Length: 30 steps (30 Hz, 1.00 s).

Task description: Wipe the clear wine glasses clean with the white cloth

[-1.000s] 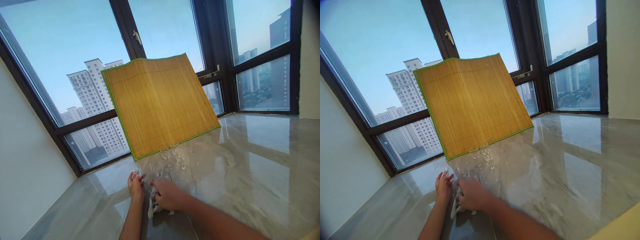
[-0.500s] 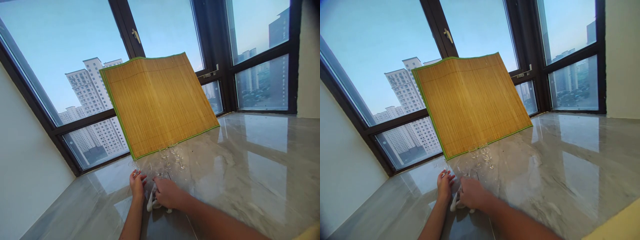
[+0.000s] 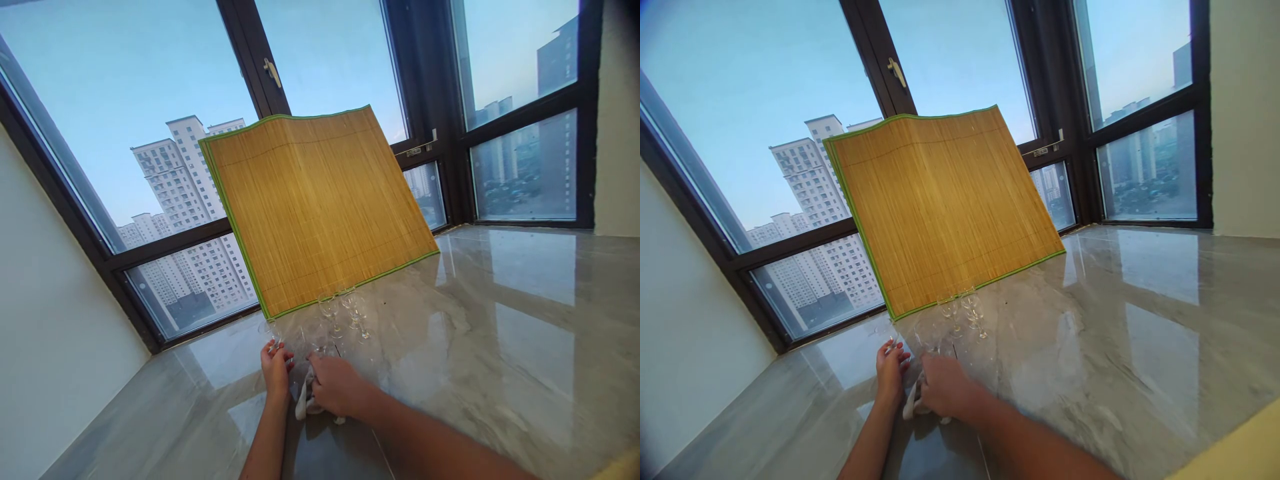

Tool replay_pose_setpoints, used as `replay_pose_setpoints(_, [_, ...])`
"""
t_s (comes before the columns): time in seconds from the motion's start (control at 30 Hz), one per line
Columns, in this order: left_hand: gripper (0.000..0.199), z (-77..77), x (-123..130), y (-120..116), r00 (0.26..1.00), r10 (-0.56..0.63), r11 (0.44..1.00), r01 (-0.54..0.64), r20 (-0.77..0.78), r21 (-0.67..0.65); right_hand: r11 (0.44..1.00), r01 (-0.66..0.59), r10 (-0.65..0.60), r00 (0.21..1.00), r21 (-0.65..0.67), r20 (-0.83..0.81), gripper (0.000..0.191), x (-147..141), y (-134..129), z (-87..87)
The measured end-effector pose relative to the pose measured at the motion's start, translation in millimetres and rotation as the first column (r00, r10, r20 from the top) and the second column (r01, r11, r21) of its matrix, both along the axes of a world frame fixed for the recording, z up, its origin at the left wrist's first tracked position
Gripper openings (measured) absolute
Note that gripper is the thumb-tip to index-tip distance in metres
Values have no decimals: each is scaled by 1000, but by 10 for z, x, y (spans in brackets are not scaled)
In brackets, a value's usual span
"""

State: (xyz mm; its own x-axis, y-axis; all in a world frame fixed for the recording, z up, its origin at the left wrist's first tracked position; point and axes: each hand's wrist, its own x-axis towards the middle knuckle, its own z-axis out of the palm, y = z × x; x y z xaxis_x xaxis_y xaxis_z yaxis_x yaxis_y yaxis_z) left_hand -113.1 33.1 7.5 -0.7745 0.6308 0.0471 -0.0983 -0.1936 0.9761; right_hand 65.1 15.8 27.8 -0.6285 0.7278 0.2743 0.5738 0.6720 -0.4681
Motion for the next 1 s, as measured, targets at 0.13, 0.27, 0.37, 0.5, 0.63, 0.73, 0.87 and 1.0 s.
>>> replay_pose_setpoints(0.13, [45,-1,6,-5,1000,-7,1000,7,4,0,995,101,-101,994,2,39,31,53,44,37])
replay_pose_setpoints(0.27, [46,-10,3,-3,1000,-14,1000,14,5,9,986,167,-167,982,5,84,35,125,108,98])
replay_pose_setpoints(0.37, [47,-18,2,3,1000,-20,1000,20,9,11,981,193,-193,978,8,80,34,150,152,108])
replay_pose_setpoints(0.5, [47,-24,14,2,1000,-27,1000,27,-3,-2,978,202,-205,975,42,85,29,156,202,89])
replay_pose_setpoints(0.63, [46,-23,36,-11,998,-34,999,34,-51,-8,969,247,-248,965,24,84,30,173,250,85])
replay_pose_setpoints(0.73, [44,-8,59,-20,996,-37,999,36,-79,-20,964,267,-267,960,1,81,31,186,272,94])
replay_pose_setpoints(0.87, [38,24,109,-36,996,-25,999,23,-80,-31,972,236,-236,970,14,63,33,174,257,113])
replay_pose_setpoints(1.0, [35,41,160,-63,987,18,999,-25,-158,-42,989,141,-139,990,48,-31,41,132,199,142])
